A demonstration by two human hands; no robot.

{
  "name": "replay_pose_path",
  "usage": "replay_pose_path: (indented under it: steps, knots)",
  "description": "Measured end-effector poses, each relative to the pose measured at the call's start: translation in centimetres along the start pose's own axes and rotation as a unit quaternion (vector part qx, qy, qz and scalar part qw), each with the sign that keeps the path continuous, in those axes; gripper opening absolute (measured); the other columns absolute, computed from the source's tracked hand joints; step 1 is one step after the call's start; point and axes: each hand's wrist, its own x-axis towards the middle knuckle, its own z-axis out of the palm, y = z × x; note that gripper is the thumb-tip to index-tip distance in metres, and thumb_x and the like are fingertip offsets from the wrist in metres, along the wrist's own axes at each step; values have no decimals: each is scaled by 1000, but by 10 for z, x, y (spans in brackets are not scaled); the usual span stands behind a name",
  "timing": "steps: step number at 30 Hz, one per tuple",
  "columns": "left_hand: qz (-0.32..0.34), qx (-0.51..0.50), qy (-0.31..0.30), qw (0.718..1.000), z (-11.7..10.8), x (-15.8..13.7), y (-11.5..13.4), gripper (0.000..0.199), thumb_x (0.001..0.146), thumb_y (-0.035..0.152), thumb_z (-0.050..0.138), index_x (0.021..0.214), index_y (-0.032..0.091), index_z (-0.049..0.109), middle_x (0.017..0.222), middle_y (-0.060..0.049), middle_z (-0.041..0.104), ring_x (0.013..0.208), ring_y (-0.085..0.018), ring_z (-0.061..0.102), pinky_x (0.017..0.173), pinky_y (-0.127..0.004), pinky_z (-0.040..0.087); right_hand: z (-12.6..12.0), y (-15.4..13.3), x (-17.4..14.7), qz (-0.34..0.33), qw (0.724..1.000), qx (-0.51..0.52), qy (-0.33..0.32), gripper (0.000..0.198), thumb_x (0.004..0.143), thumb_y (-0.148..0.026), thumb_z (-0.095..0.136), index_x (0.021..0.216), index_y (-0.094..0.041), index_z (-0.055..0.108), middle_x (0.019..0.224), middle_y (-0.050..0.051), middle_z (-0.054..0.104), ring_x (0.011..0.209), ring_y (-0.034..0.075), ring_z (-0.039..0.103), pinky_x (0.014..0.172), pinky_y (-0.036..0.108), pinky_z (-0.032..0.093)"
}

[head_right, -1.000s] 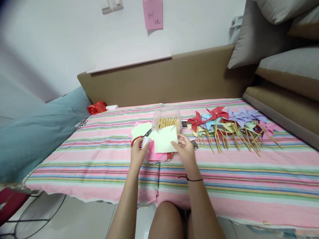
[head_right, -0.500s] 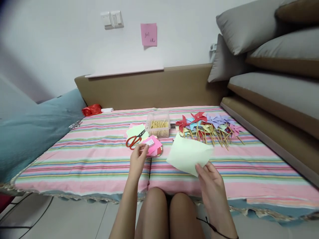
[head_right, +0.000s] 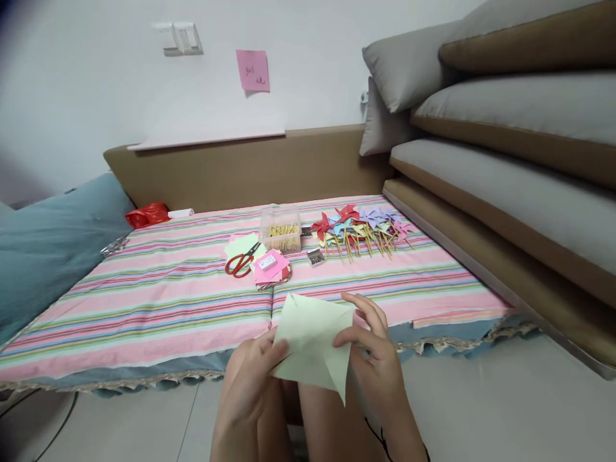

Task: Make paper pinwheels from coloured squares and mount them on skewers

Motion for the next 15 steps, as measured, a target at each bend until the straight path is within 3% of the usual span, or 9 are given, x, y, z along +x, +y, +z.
replay_pose_path:
  steps: [3,5,7,9,12,15]
  knots:
    - [-18,41,26,999,-4,-1,0,40,70,33,79,106,16,73,96,-9,76,87,-24,69,75,-31,51,6,0,1,31,998,60,-7,20,86,-22,57,74,-28,72,136,5,57,128,28,49,106,47,39]
    - [0,30,65,997,-7,1,-3,38,73,34,77,106,16,72,96,-9,76,84,-24,70,75,-32,52,11,2,1,72,988,136,12,19,90,-26,57,102,-31,71,134,7,59,123,26,55,102,44,45]
    - [15,13,84,996,-10,2,-5,36,75,33,75,106,16,70,99,-9,76,86,-23,70,79,-34,53,13,6,0,106,975,195,3,32,90,-28,59,122,-35,61,130,7,63,116,23,61,96,40,51]
    - [16,2,95,995,-13,2,-6,35,75,32,75,105,16,70,100,-10,76,88,-24,70,83,-36,53,12,9,0,116,969,211,-60,30,89,-29,61,118,-34,65,122,6,68,108,22,65,89,36,54]
    - [3,0,105,994,-14,0,-7,36,73,32,77,104,15,70,99,-10,76,91,-24,69,81,-34,53,7,10,0,119,961,192,-157,16,87,-33,63,95,-29,76,110,8,72,100,23,67,82,34,55]
    - [-3,12,109,994,-13,-4,-6,36,72,32,77,103,15,70,98,-10,75,92,-24,69,75,-30,53,2,7,0,129,955,195,-182,13,85,-35,67,85,-27,77,105,8,72,98,24,66,79,34,54]
